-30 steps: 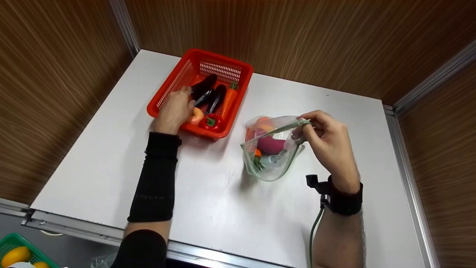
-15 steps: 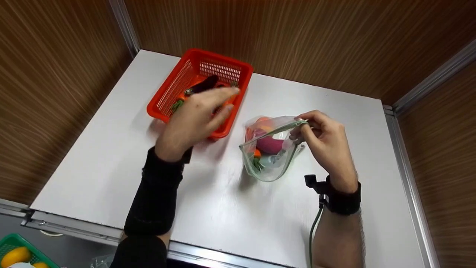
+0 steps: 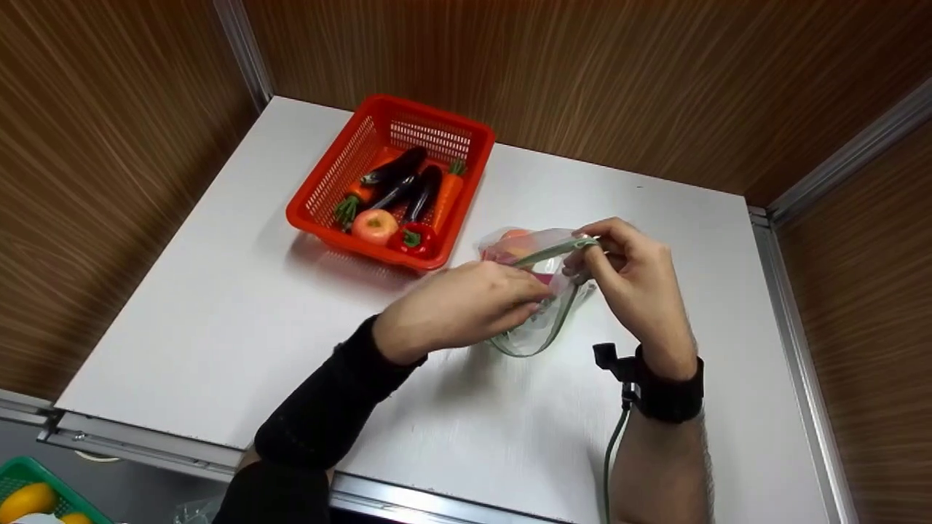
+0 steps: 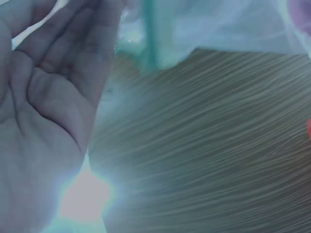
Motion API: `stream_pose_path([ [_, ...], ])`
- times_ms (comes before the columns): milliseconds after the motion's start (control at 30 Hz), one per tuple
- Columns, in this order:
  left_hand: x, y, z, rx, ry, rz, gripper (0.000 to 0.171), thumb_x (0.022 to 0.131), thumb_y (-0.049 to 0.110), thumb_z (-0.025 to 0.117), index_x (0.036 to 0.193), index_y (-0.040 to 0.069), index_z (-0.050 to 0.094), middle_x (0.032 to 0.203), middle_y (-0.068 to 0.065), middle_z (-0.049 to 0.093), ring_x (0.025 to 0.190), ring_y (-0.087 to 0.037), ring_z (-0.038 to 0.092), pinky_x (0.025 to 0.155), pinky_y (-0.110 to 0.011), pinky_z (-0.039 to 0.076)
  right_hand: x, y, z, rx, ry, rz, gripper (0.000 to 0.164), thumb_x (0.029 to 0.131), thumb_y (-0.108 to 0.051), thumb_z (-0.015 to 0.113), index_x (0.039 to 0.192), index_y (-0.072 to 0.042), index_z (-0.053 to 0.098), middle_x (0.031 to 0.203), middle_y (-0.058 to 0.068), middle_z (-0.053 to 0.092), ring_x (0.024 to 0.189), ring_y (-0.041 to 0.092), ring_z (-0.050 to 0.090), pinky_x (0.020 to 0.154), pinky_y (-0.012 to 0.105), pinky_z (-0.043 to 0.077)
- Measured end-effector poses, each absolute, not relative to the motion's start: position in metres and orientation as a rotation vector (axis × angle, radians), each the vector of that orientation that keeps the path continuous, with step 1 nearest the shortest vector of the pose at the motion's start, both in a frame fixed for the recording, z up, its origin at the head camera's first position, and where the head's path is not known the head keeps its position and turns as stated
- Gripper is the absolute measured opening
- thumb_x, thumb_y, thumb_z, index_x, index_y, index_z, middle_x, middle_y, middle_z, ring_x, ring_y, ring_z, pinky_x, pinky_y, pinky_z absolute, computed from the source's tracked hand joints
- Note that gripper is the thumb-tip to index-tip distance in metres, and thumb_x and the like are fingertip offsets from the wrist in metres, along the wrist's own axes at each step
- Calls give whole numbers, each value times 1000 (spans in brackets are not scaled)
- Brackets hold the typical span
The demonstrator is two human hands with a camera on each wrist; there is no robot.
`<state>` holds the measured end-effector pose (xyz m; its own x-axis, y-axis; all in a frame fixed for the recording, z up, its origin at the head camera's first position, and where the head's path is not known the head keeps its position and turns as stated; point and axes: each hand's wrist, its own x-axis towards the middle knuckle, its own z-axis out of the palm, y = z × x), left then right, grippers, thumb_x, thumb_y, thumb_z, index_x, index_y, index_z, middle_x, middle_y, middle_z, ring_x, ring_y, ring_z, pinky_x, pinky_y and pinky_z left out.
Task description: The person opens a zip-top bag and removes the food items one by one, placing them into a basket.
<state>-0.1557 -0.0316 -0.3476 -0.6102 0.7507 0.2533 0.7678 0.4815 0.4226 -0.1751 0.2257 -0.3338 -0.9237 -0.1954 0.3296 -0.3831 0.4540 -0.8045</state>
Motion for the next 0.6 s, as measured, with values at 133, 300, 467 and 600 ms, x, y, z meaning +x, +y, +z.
stream_pose_path([
  [133, -163, -16, -361, -1215, -2756, -694, 23, 123, 27, 63, 121, 12, 82, 111, -7, 83, 101, -24, 79, 90, -43, 69, -174, 224, -333, 513, -2506, 1480, 22, 111, 8, 61, 120, 5, 81, 91, 21, 86, 77, 5, 84, 76, 20, 69],
  [300, -173, -7, -377, -1038, -2795, -534, 25, 122, 29, 66, 111, 13, 82, 105, -4, 80, 93, -20, 83, 78, -40, 72, -171, 220, -333, 549, -2520, 1488, 21, 112, 8, 62, 121, 5, 81, 91, 19, 86, 78, 7, 84, 77, 21, 69],
  [467, -180, -2, -401, -996, -2692, -366, 18, 122, 23, 65, 115, 11, 76, 100, -4, 78, 84, -19, 82, 68, -36, 70, -168, 215, -334, 609, -2558, 1470, 19, 114, 5, 64, 122, 4, 81, 92, 17, 86, 79, 6, 83, 79, 20, 69],
  [600, -189, -1, -424, -911, -2401, 134, 9, 116, 13, 63, 119, 13, 71, 96, 2, 74, 76, -12, 73, 62, -26, 61, -166, 212, -335, 656, -2574, 1456, 18, 114, 5, 66, 122, 3, 81, 93, 15, 87, 81, 5, 83, 79, 18, 67],
])
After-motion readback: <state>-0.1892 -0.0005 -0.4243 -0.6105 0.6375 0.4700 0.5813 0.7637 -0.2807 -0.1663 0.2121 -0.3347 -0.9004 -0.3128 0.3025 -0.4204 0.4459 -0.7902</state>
